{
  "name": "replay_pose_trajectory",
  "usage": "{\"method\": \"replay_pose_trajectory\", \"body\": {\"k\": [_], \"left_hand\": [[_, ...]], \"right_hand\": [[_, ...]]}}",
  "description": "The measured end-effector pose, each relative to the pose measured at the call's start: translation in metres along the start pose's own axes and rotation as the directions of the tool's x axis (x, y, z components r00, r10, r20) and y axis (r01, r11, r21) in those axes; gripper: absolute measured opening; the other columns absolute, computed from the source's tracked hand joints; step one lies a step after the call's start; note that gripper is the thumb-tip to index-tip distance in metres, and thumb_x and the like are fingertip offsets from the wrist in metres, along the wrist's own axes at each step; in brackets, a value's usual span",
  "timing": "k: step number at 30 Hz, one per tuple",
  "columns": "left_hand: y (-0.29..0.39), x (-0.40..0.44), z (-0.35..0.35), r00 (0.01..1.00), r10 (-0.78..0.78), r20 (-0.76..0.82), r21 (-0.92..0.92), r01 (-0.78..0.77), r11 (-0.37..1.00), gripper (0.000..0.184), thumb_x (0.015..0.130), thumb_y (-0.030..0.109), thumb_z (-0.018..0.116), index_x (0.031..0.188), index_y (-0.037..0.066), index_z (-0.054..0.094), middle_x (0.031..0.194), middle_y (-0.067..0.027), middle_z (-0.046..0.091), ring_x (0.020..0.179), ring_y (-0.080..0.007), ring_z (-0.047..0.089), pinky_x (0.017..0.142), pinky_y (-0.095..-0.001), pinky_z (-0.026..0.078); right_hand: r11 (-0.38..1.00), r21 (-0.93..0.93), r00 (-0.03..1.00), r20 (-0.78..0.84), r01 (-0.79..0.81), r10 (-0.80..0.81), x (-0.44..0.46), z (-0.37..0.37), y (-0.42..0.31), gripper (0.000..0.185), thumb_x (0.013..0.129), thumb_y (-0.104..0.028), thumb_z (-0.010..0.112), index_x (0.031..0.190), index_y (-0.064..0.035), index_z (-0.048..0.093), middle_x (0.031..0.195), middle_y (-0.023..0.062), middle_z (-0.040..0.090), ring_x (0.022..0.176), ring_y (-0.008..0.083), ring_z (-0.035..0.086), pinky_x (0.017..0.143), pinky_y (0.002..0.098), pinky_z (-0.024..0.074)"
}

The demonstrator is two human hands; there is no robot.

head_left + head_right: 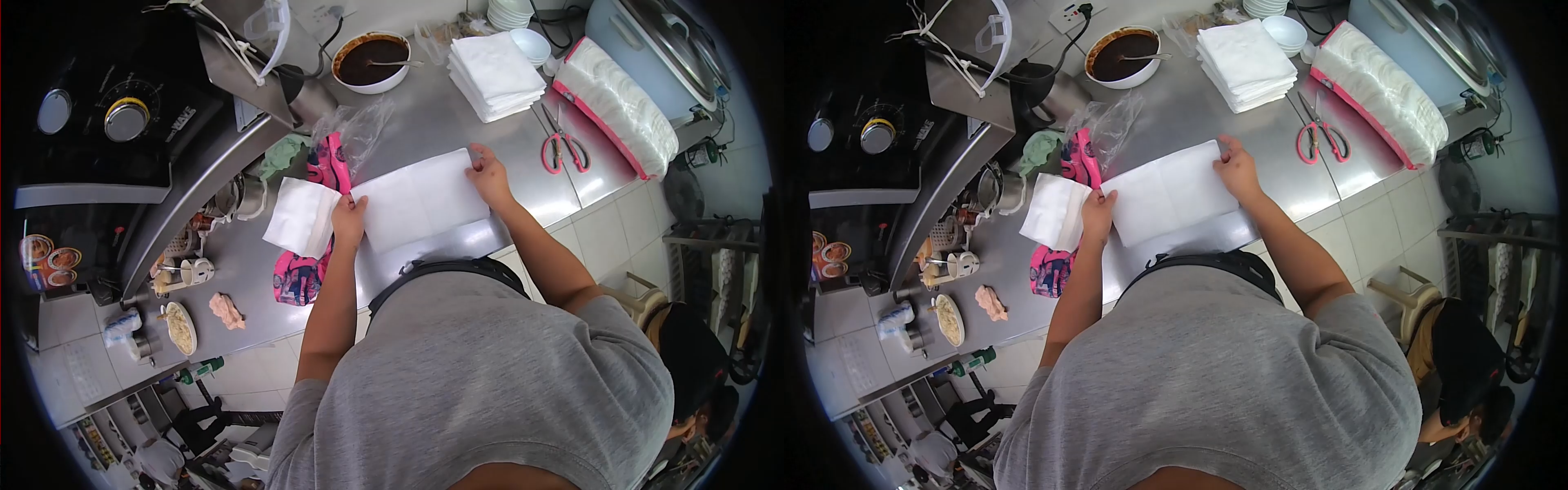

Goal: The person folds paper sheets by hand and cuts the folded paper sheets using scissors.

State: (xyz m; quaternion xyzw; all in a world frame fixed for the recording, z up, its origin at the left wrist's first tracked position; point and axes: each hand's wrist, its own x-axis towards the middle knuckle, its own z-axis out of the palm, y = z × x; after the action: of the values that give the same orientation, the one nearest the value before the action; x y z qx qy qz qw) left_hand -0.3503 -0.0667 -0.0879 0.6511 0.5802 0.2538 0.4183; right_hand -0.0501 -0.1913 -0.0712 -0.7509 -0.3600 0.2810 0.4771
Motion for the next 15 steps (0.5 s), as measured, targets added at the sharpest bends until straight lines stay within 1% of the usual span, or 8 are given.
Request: {"method": "replay_pose_trajectory", "body": {"k": [1, 4, 7, 10, 13, 15], "left_hand": [[0.001, 0.0, 0.002, 1.0, 0.016, -0.016, -0.046, -0.016, 0.999, 0.027, 0.082, 0.024, 0.069, 0.084, -0.002, 0.06, 0.067, -0.009, 0.062, 0.057, -0.0168, 0.055, 0.056, -0.0323, 0.043], [0.006, 0.001, 0.002, 0.996, 0.073, -0.047, 0.067, -0.07, 0.995, 0.029, 0.082, 0.025, 0.07, 0.085, -0.002, 0.061, 0.068, -0.0107, 0.063, 0.059, -0.0202, 0.058, 0.058, -0.0334, 0.045], [0.012, 0.001, 0.002, 0.997, 0.048, -0.061, 0.122, -0.04, 0.992, 0.03, 0.082, 0.026, 0.07, 0.086, -0.002, 0.061, 0.068, -0.0116, 0.064, 0.06, -0.0231, 0.061, 0.059, -0.0343, 0.046], [0.014, -0.001, 0.002, 0.994, 0.083, -0.072, 0.148, -0.071, 0.986, 0.03, 0.081, 0.026, 0.071, 0.086, -0.002, 0.061, 0.067, -0.0107, 0.063, 0.059, -0.0224, 0.06, 0.058, -0.0342, 0.046], [0.009, -0.001, 0.003, 0.996, 0.061, -0.07, 0.121, -0.052, 0.991, 0.03, 0.08, 0.026, 0.072, 0.085, -0.002, 0.061, 0.065, -0.0097, 0.062, 0.057, -0.0219, 0.058, 0.056, -0.0345, 0.045], [0.003, 0.0, 0.005, 0.995, 0.078, -0.068, 0.084, -0.072, 0.994, 0.03, 0.079, 0.025, 0.073, 0.085, -0.001, 0.06, 0.064, -0.0093, 0.061, 0.055, -0.0215, 0.057, 0.055, -0.0346, 0.044]], "right_hand": [[1.0, -0.022, 1.0, 0.0, 0.01, -0.01, 0.0, 0.0, 0.001, 0.055, 0.075, -0.005, 0.064, 0.128, -0.0027, 0.051, 0.074, 0.0062, 0.059, 0.068, 0.018, 0.059, 0.065, 0.0299, 0.0488], [0.998, -0.053, 0.999, -0.03, 0.026, -0.028, -0.003, 0.001, -0.004, 0.054, 0.075, -0.005, 0.064, 0.128, -0.0036, 0.051, 0.074, 0.007, 0.059, 0.068, 0.0202, 0.06, 0.066, 0.031, 0.0493], [0.995, -0.087, 0.997, -0.058, 0.048, -0.053, -0.007, 0.002, -0.008, 0.053, 0.075, -0.004, 0.062, 0.127, -0.0043, 0.051, 0.075, 0.0091, 0.059, 0.07, 0.0241, 0.061, 0.067, 0.0333, 0.0499], [0.993, -0.11, 0.996, -0.064, 0.051, -0.059, -0.007, 0.003, -0.011, 0.052, 0.075, -0.003, 0.059, 0.127, -0.0043, 0.051, 0.077, 0.0119, 0.06, 0.071, 0.0284, 0.061, 0.069, 0.0357, 0.0502], [0.99, -0.132, 0.995, -0.081, 0.056, -0.067, -0.008, 0.004, -0.014, 0.052, 0.075, -0.001, 0.057, 0.127, -0.0043, 0.051, 0.079, 0.0142, 0.06, 0.073, 0.0308, 0.062, 0.069, 0.0372, 0.0501], [0.988, -0.145, 0.993, -0.091, 0.059, -0.073, -0.008, 0.005, -0.017, 0.052, 0.076, 0.0, 0.056, 0.127, -0.0043, 0.051, 0.079, 0.015, 0.06, 0.073, 0.0314, 0.062, 0.069, 0.0378, 0.0499]]}}
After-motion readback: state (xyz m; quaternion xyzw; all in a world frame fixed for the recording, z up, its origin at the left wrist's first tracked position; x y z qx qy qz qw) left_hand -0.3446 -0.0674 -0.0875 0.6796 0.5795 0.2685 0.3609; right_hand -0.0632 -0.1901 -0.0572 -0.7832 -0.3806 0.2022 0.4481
